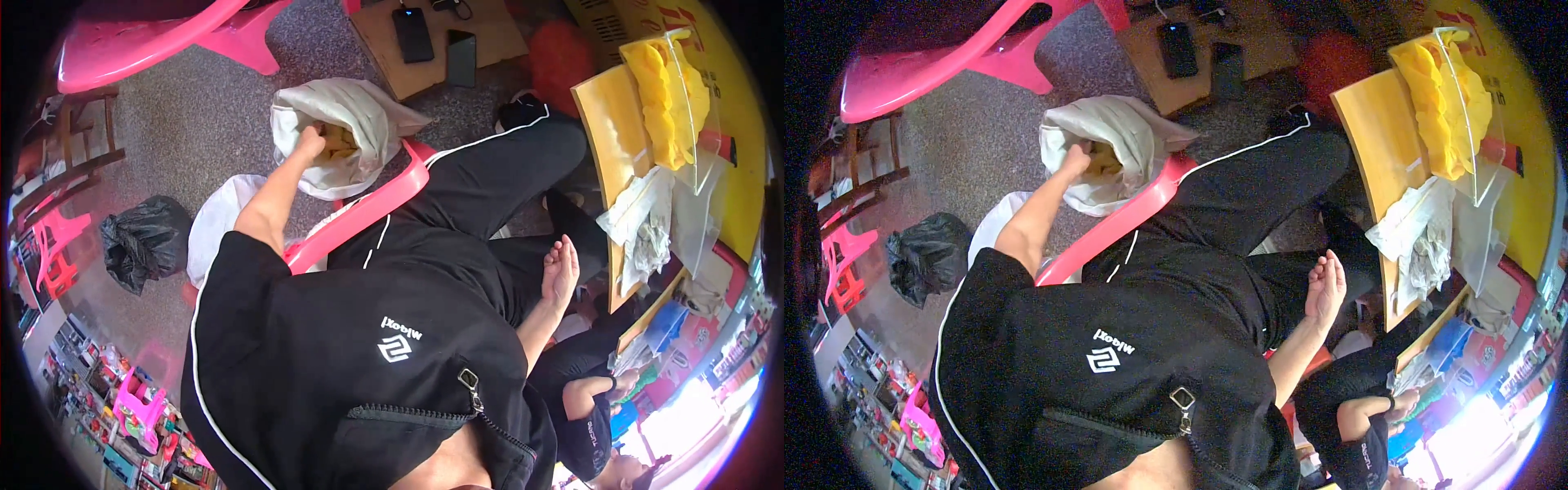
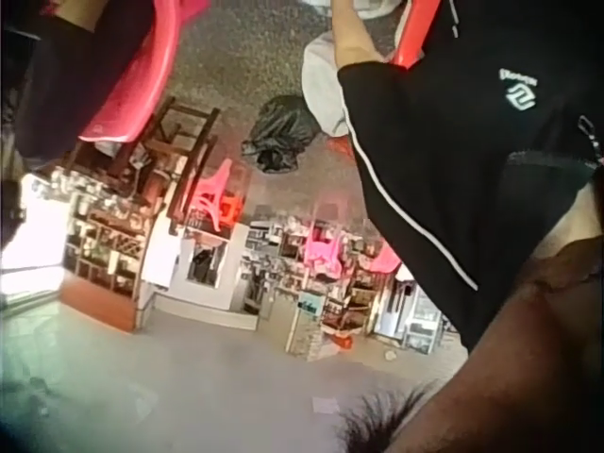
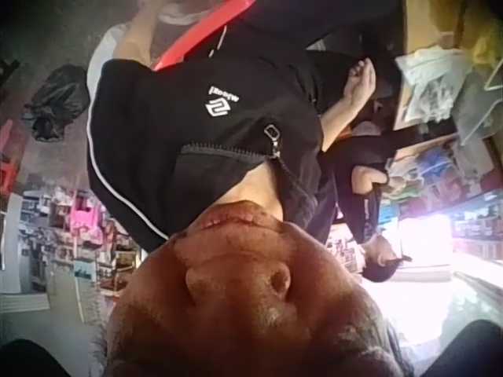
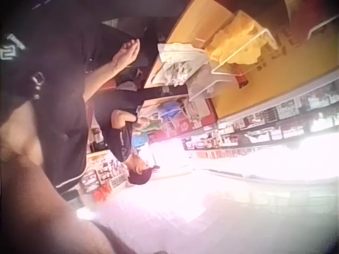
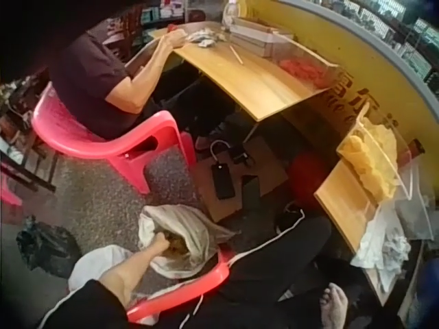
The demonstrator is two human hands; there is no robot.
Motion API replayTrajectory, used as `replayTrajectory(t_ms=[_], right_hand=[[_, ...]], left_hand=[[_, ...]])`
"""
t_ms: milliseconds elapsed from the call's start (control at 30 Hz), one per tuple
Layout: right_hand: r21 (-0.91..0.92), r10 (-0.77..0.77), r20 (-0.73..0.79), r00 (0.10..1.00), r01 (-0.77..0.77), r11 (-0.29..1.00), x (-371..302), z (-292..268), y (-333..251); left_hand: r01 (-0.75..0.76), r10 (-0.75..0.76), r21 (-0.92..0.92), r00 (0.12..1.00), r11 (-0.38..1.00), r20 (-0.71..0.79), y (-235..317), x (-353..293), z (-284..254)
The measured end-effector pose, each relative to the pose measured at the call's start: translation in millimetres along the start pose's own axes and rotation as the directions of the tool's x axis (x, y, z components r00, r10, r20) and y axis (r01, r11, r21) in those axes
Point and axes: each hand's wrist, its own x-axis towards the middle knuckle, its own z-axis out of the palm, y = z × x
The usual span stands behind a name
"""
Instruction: The recorder is assembling small yellow leather or fabric parts, using a stick applicator and a rag to apply adhesive or finish.
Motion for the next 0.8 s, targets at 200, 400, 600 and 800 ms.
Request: replayTrajectory(t_ms=[200, 400, 600, 800], right_hand=[[-0.236, -0.081, -0.001, 0.997, 0.079, 0.969, 6.7, 21.2, -42.9], [-0.490, -0.607, 0.171, 0.776, 0.601, 0.631, 47.7, 72.9, -180.1], [-0.717, -0.826, 0.279, 0.490, 0.679, 0.161, 161.2, 96.8, -306.9], [-0.886, -0.545, 0.456, 0.704, 0.306, -0.348, 291.0, 74.6, -337.8]], left_hand=[[-0.447, 0.233, 0.238, 0.768, 0.863, 0.597, 51.2, 2.5, -41.5], [-0.359, 0.175, 0.231, 0.806, 0.904, 0.566, 169.3, -50.3, -112.9], [-0.366, 0.337, -0.048, 0.785, 0.929, 0.519, 285.4, -97.4, -124.8], [-0.346, 0.262, 0.002, 0.714, 0.938, 0.649, 309.5, -134.8, -124.8]])
